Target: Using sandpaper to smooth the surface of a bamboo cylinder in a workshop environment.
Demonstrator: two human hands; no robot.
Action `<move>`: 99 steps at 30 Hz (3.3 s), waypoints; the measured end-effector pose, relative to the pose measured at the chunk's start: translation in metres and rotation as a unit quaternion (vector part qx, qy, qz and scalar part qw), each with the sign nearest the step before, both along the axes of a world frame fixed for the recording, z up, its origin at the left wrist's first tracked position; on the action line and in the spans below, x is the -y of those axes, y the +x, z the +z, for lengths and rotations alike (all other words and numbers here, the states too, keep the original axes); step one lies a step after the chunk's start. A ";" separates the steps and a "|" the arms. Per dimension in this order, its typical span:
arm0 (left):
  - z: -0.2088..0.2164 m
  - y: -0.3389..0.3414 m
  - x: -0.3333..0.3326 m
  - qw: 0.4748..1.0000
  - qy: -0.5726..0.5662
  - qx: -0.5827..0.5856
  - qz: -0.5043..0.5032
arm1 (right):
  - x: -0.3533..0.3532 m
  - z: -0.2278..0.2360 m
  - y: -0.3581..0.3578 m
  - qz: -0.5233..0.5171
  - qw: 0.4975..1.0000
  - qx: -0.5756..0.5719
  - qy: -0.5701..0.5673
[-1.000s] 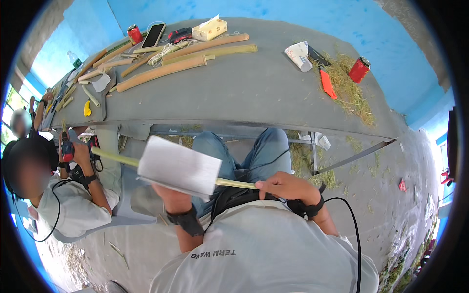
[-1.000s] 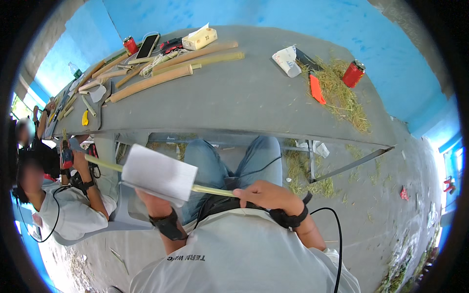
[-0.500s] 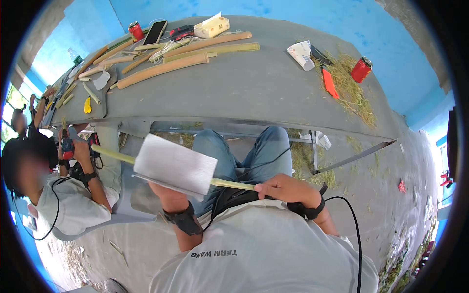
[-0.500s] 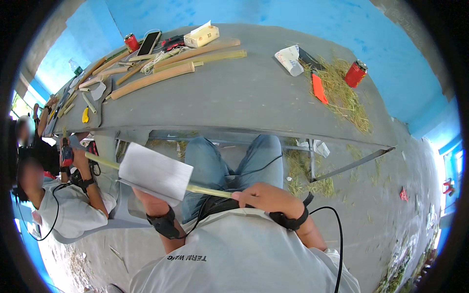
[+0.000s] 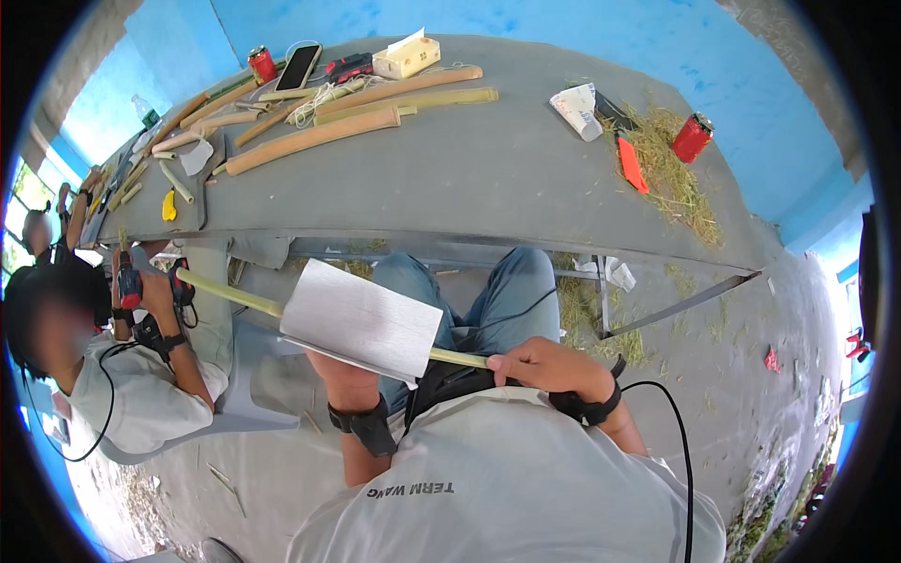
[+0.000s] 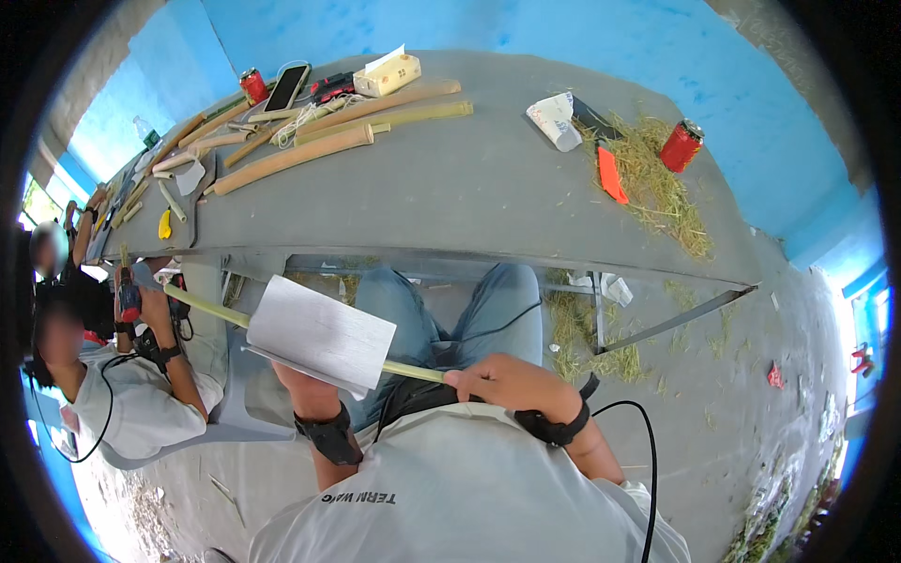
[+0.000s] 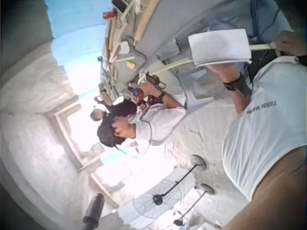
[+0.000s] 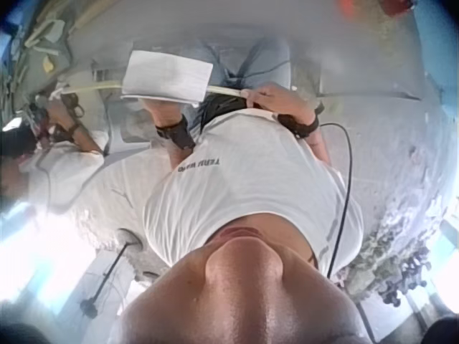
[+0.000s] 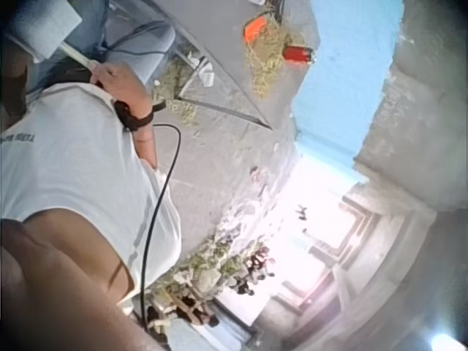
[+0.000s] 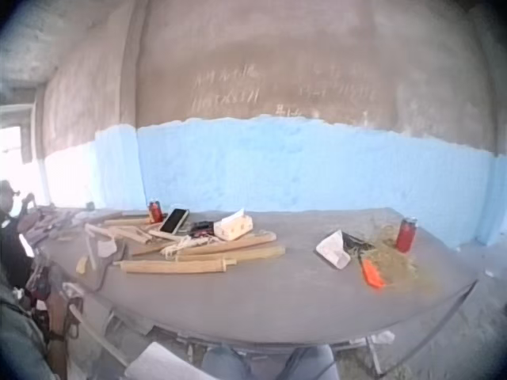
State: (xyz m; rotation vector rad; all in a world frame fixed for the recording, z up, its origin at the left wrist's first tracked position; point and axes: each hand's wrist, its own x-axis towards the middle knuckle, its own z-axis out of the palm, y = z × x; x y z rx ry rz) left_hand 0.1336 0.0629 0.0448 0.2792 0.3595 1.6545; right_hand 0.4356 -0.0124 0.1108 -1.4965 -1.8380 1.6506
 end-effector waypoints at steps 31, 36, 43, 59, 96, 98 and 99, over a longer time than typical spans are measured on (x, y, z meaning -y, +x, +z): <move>-0.001 -0.022 -0.002 0.993 0.113 -0.001 -0.037 | -0.008 0.011 0.010 0.028 0.999 -0.002 0.041; -0.020 -0.098 -0.005 0.954 0.129 -0.250 0.107 | 0.005 -0.018 0.041 0.017 0.999 0.003 0.028; -0.006 -0.073 -0.005 0.875 0.039 -0.427 0.226 | 0.001 -0.023 0.018 0.024 0.999 0.023 -0.036; -0.015 -0.080 -0.010 0.962 0.080 -0.230 0.121 | 0.002 -0.027 0.025 0.022 0.999 0.010 -0.027; -0.011 -0.055 -0.018 1.000 0.010 -0.008 -0.016 | 0.004 -0.034 0.019 0.012 0.998 0.014 -0.068; -0.009 -0.054 -0.018 1.000 0.004 0.002 -0.020 | 0.003 -0.041 0.021 0.016 0.997 0.004 -0.069; -0.008 -0.052 -0.018 1.000 0.004 0.002 -0.021 | 0.003 -0.043 0.021 0.016 0.997 0.004 -0.069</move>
